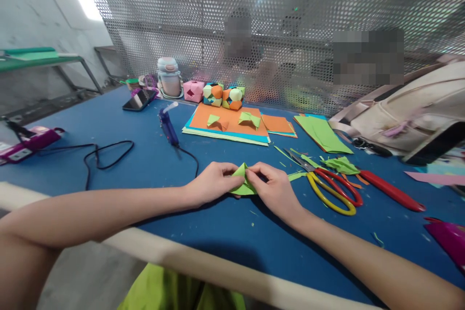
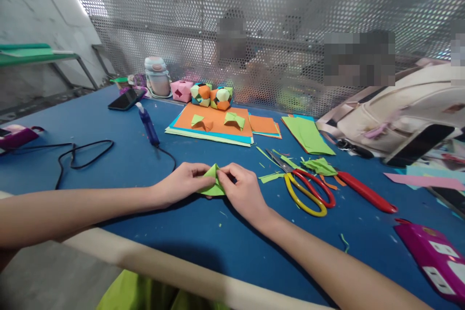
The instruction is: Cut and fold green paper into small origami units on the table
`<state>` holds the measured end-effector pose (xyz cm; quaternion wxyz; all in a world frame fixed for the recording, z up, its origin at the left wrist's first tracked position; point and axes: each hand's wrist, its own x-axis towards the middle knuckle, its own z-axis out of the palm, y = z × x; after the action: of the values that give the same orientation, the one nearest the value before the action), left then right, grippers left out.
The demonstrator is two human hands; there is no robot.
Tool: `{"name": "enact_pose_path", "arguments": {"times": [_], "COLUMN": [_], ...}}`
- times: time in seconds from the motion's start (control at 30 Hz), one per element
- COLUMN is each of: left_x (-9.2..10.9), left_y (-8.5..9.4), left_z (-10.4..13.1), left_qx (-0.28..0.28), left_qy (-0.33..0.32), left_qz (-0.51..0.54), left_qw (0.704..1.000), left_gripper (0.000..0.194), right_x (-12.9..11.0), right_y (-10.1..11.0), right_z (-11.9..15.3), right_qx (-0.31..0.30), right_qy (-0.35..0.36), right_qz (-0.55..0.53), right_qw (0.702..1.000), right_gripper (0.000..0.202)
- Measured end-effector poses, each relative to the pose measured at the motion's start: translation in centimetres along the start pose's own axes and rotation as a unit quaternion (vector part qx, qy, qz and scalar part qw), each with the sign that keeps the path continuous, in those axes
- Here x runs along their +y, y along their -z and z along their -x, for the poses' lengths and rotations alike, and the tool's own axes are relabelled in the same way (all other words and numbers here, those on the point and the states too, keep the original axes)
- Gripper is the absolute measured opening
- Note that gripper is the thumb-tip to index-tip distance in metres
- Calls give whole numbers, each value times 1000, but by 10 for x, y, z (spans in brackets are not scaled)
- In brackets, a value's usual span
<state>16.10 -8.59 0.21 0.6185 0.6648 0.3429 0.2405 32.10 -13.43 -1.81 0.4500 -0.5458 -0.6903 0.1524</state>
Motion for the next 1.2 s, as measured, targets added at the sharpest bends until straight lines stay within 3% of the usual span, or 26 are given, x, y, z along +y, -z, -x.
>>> {"name": "enact_pose_path", "arguments": {"times": [0.1, 0.2, 0.53, 0.7, 0.97, 1.2], "left_x": [2, 2, -4, -3, -4, -6], "left_y": [3, 5, 6, 7, 8, 5], "left_z": [2, 2, 2, 1, 1, 1], "left_qx": [-19, -30, 62, 94, 101, 103], "left_qy": [-18, -29, -121, -127, -144, -144], "left_qz": [-15, -51, -234, -261, -279, -275], "left_qw": [1000, 998, 963, 952, 944, 945], "left_gripper": [29, 33, 31, 31, 23, 20], "right_x": [-1, -1, -7, -6, 0, -1], "right_y": [0, 0, 1, 0, -3, -5], "right_z": [0, 0, 0, 1, 3, 0], "right_qx": [4, 4, -10, -31, -5, -31], "right_qy": [0, 1, 18, -9, 35, 42], "right_qz": [1, 2, 2, 32, 62, 78], "right_qw": [1000, 1000, 1000, 999, 997, 996], "right_gripper": [21, 21, 20, 29, 29, 30]}}
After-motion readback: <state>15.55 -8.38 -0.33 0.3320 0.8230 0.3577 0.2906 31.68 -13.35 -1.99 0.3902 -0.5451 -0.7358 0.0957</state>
